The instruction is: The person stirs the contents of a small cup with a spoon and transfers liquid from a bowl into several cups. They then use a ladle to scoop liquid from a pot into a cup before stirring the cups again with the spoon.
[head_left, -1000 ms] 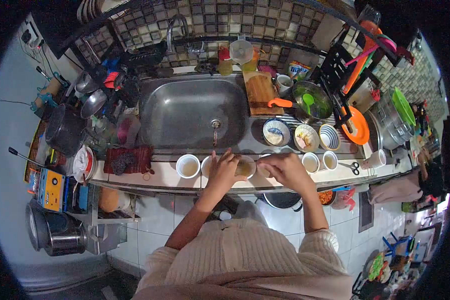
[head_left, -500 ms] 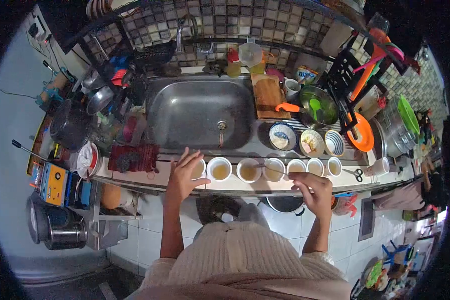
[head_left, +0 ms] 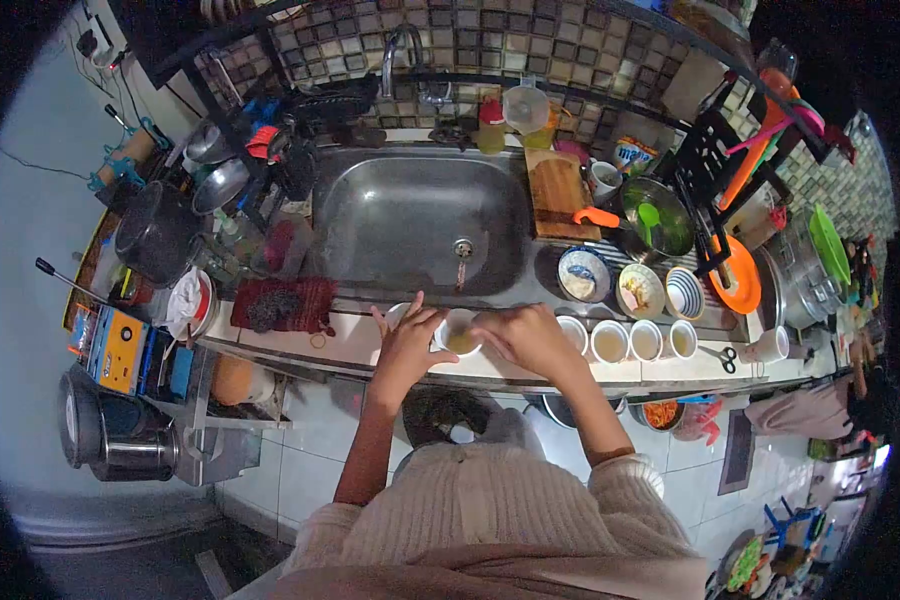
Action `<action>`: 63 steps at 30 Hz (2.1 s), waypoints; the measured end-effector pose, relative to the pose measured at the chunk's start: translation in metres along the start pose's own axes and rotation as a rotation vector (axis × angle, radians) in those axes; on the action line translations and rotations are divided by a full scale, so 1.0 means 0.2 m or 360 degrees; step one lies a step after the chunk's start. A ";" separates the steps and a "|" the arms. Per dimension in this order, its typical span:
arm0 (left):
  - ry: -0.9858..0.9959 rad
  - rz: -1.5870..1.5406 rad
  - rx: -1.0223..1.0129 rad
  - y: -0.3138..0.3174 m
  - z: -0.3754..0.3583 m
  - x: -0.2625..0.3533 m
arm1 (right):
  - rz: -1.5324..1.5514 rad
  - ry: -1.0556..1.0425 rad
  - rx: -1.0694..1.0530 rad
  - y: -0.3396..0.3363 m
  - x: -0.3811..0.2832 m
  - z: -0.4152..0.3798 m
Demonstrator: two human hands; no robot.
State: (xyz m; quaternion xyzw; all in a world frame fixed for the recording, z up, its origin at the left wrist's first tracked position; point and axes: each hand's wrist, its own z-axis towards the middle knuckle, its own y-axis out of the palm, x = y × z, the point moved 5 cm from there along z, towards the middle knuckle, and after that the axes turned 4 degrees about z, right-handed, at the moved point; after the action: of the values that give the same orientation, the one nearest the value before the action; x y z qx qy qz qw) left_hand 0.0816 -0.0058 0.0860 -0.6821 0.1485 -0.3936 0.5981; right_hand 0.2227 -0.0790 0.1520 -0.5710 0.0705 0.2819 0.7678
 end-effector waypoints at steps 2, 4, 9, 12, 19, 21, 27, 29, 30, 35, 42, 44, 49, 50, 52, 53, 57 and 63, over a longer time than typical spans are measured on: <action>-0.0038 0.0010 -0.0016 0.00 0.00 0.00 | -0.0169 0.0122 -0.0096 0.02 0.02 0.03; -0.0019 -0.0015 0.0042 0.01 0.01 0.00 | -0.0081 0.0069 -0.0078 0.04 0.03 0.04; -0.0013 -0.0013 0.0027 0.02 0.03 -0.01 | -0.0075 0.0025 0.0107 0.00 0.00 0.09; -0.0036 0.0006 -0.0013 -0.01 0.02 0.02 | -0.0138 0.0070 0.0074 0.02 0.00 0.09; -0.0030 -0.0027 -0.0040 0.01 0.04 0.01 | -0.0056 0.0126 0.0062 0.04 0.02 0.11; -0.0043 -0.0017 -0.0049 0.02 0.04 0.00 | -0.0064 0.0125 0.0020 0.05 0.04 0.11; -0.0082 -0.0039 -0.0106 0.01 0.03 0.01 | 0.0042 0.0050 0.0189 -0.06 -0.04 0.10; -0.0087 -0.0037 -0.0147 0.01 0.04 0.00 | 0.0017 0.0043 0.0272 -0.16 -0.10 0.06; -0.0085 -0.0057 -0.0167 0.01 0.04 0.00 | 0.0010 -0.0025 0.0311 -0.21 -0.13 0.03; 0.0071 -0.0005 -0.0115 0.03 0.06 0.01 | -0.0074 -0.0193 0.0534 -0.32 -0.22 -0.15; 0.0132 0.0007 -0.0148 0.03 0.09 0.02 | 0.0041 -0.0127 0.0641 -0.18 -0.14 -0.26; 0.0160 -0.0009 -0.0126 0.02 0.08 0.02 | 0.0061 -0.0013 0.0692 -0.18 -0.13 -0.28; 0.0178 -0.0208 0.0020 -0.04 0.08 0.01 | 0.0719 0.0499 0.1189 -0.18 0.00 -0.40; 0.0173 -0.0206 0.0037 -0.09 0.07 0.04 | 0.1077 0.0668 0.1231 -0.13 0.06 -0.44; 0.0156 -0.0333 0.0108 -0.13 0.07 0.06 | 0.1357 0.0762 0.1394 -0.18 0.09 -0.45; 0.0108 -0.0458 0.0186 -0.14 0.06 0.06 | 0.1659 0.0837 0.1529 -0.18 0.11 -0.47; 0.0018 -0.0797 0.0243 -0.20 0.07 0.19 | 0.2039 0.0935 0.1657 -0.19 0.22 -0.54; 0.0029 -0.0947 0.0193 -0.21 0.16 0.43 | 0.1585 0.0713 0.1385 -0.46 0.19 -0.56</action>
State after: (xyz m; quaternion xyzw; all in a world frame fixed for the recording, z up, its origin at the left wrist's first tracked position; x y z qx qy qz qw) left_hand 0.1498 -0.0316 0.1563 -0.6553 -0.0763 -0.5657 0.4947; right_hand 0.3258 -0.1867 0.1753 -0.1556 0.5870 0.4221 0.6731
